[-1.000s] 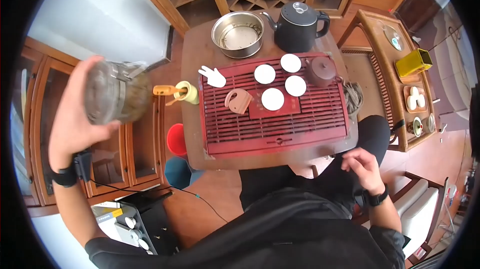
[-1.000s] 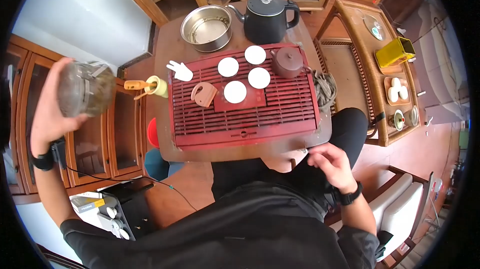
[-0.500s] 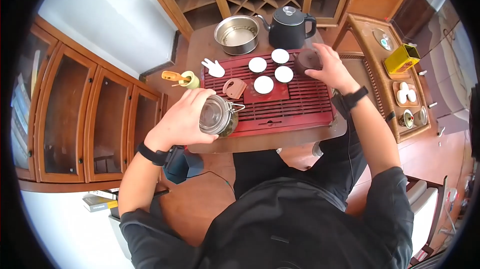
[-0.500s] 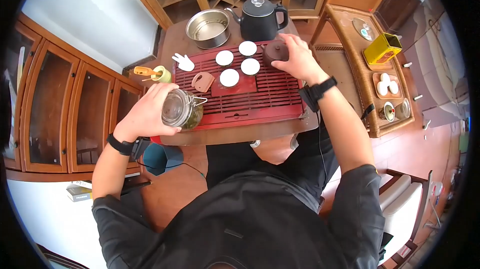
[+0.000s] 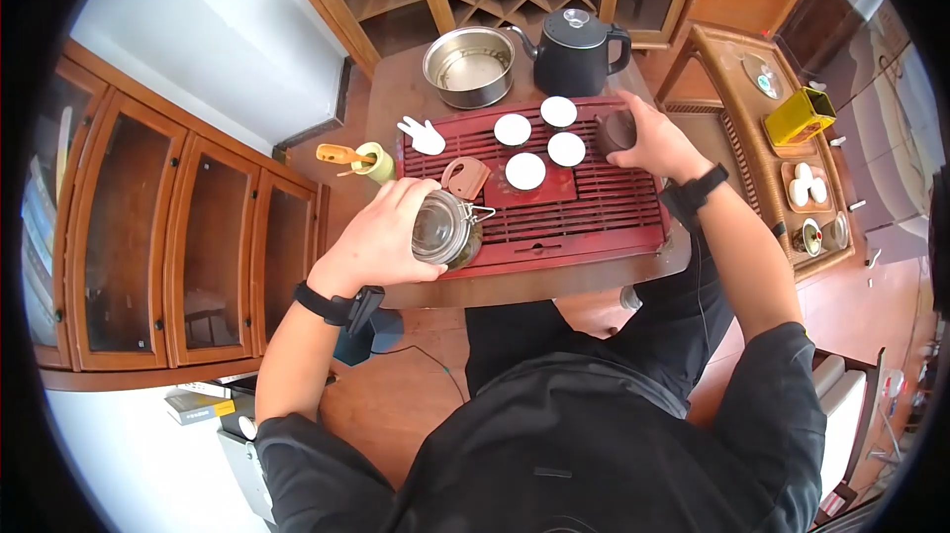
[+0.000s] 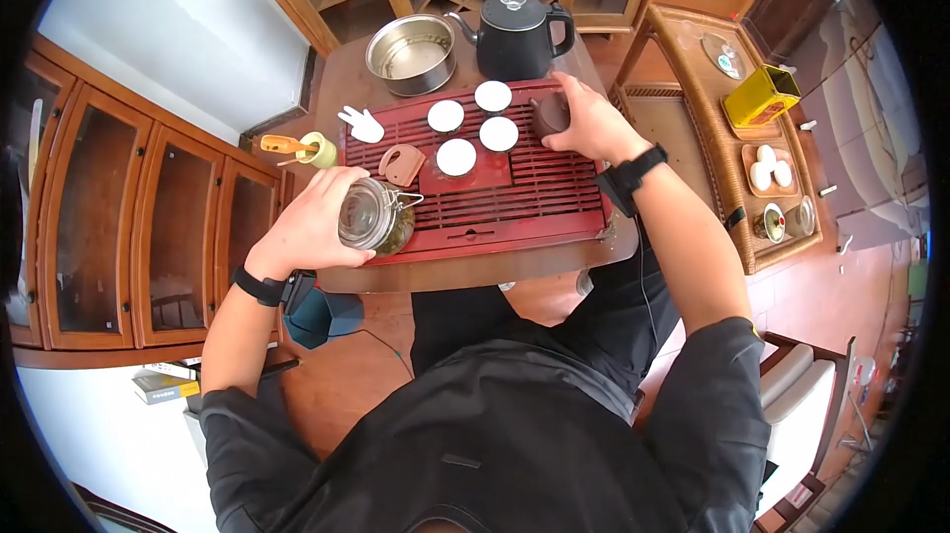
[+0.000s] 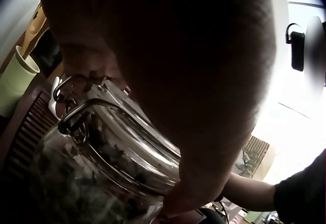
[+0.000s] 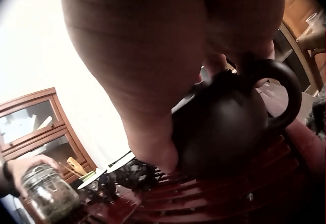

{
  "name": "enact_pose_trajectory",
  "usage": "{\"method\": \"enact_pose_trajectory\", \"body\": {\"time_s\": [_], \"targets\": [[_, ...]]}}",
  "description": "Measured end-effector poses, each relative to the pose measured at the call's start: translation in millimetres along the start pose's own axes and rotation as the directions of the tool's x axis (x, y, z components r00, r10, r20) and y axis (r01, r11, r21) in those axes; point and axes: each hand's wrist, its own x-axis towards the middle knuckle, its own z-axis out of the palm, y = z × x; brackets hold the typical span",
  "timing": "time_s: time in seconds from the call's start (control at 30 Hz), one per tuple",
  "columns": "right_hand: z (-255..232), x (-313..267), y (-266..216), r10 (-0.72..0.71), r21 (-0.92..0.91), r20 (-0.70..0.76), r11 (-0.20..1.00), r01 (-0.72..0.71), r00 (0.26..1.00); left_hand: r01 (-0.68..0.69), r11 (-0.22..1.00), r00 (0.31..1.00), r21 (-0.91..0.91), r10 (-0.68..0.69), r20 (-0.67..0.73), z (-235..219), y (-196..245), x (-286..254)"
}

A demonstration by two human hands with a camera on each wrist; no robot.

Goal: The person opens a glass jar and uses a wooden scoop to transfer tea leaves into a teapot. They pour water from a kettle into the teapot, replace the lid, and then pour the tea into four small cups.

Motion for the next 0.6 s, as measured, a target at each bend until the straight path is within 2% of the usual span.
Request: {"method": "enact_pose_trajectory", "body": {"time_s": [0.27, 0.5, 0.6], "targets": [[1, -55, -28, -0.114, 0.113, 0.110, 0.988, 0.102, 0.987, 0.035, 0.998, 0.999, -0.049, -0.035, 0.015, 4, -4, 6], [25, -67, -56, -0.172, 0.152, 0.169, 0.977, 0.147, 0.970, 0.053, 0.997, 0.998, -0.063, -0.052, 0.017, 6, -3, 5], [33, -64, -57, -0.185, 0.161, 0.133, 0.973, 0.163, 0.974, 0.047, 0.997, 0.999, -0.054, -0.046, 0.015, 5, -1, 4]]}}
